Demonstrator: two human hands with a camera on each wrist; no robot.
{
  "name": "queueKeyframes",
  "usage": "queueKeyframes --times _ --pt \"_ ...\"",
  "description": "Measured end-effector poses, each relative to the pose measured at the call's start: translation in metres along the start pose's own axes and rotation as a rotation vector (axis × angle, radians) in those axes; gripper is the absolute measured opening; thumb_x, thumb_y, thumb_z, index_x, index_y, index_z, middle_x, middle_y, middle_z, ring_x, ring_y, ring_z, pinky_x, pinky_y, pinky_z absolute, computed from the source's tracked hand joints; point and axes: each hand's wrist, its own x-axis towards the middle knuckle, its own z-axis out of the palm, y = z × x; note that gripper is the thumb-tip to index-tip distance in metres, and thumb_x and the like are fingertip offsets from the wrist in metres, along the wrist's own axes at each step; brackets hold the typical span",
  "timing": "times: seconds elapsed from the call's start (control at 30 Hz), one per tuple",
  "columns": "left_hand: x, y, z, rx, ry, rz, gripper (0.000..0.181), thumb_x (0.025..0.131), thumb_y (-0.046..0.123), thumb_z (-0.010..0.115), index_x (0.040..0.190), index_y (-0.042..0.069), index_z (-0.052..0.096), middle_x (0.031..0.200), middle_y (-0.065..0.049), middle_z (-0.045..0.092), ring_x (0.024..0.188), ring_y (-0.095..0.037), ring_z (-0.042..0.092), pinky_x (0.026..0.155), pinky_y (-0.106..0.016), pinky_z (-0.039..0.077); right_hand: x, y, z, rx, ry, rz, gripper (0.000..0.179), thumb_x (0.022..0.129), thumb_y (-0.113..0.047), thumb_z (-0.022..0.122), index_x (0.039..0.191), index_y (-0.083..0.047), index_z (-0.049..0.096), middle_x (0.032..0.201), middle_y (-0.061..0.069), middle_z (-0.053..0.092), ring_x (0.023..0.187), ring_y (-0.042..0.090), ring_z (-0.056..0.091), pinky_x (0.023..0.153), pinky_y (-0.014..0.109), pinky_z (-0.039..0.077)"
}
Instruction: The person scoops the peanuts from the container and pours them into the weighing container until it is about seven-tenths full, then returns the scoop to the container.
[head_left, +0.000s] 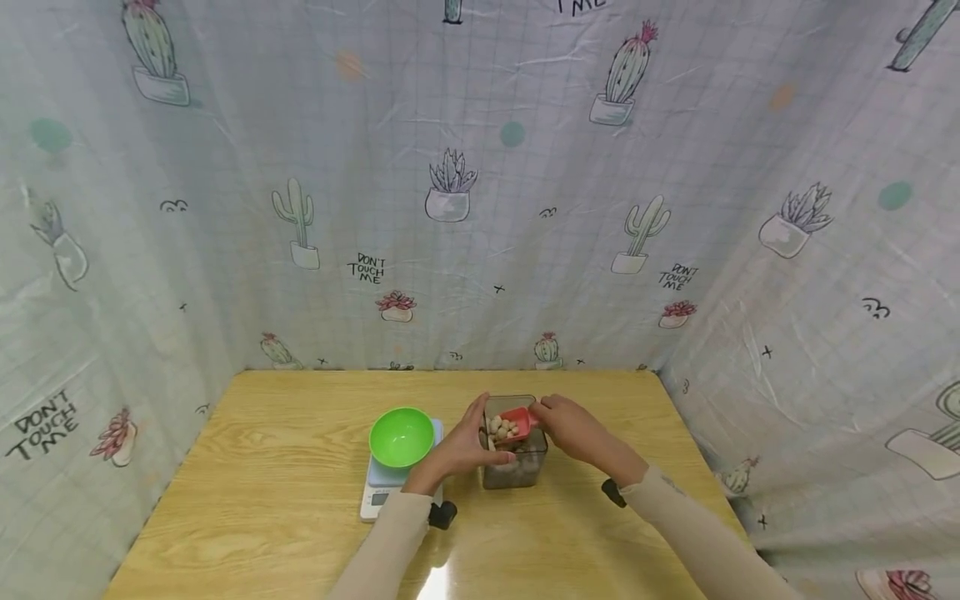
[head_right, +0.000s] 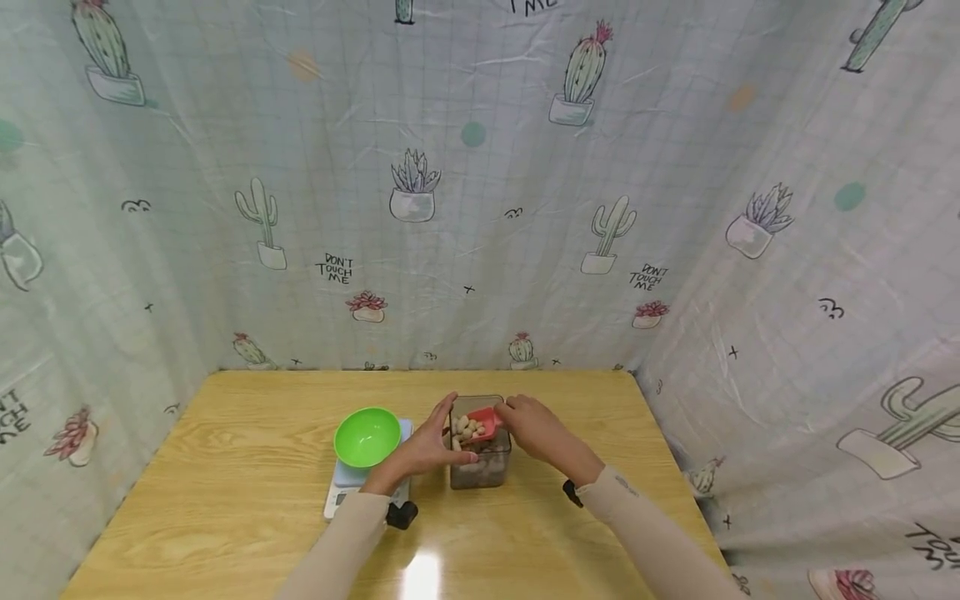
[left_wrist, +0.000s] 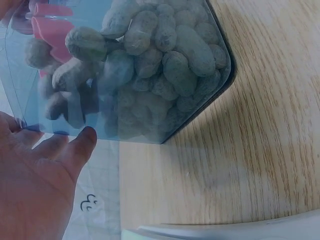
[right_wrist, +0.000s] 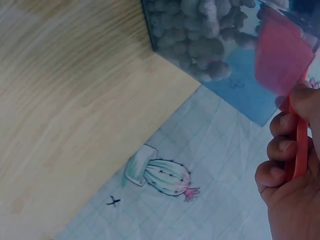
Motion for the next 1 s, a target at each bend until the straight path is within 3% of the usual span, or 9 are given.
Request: queueKeyframes --times 0.17,0.43,1.0 --pt "0.000 -0.001 0.001 0.000 0.003 0.003 0.118 0.076 0.050 0.082 0.158 0.034 -0.001 0.167 -0.007 0.004 0.149 -0.037 0.024 0.111 -0.058 0.035 -0.007 0.002 0.003 0.064 0.004 0.030 0.019 0.094 -0.014 0.066 0.112 -0.011 0.063 0.089 0.001 0.062 0.080 0.017 0.058 0.070 0.033 0.051" --pt "0.000 -0.001 0.000 -0.005 0.005 0.007 0.120 0.073 0.057 0.081 0.159 0.034 0.000 0.167 -0.006 0.005 0.149 -0.036 0.024 0.111 -0.058 0.035 -0.017 0.007 0.003 0.188 0.014 0.108 0.017 0.100 -0.018 0.057 0.114 -0.010 0.063 0.098 0.002 0.063 0.093 0.019 0.061 0.081 0.038 0.052" --pt "0.000 0.000 -0.001 0.004 -0.004 -0.004 0.123 0.070 0.062 0.080 0.159 0.034 0.000 0.167 -0.006 0.006 0.148 -0.037 0.027 0.111 -0.058 0.036 -0.025 0.012 0.005 0.232 0.088 0.125 0.019 0.101 -0.020 0.054 0.116 -0.010 0.062 0.097 0.001 0.064 0.092 0.018 0.061 0.080 0.038 0.052"
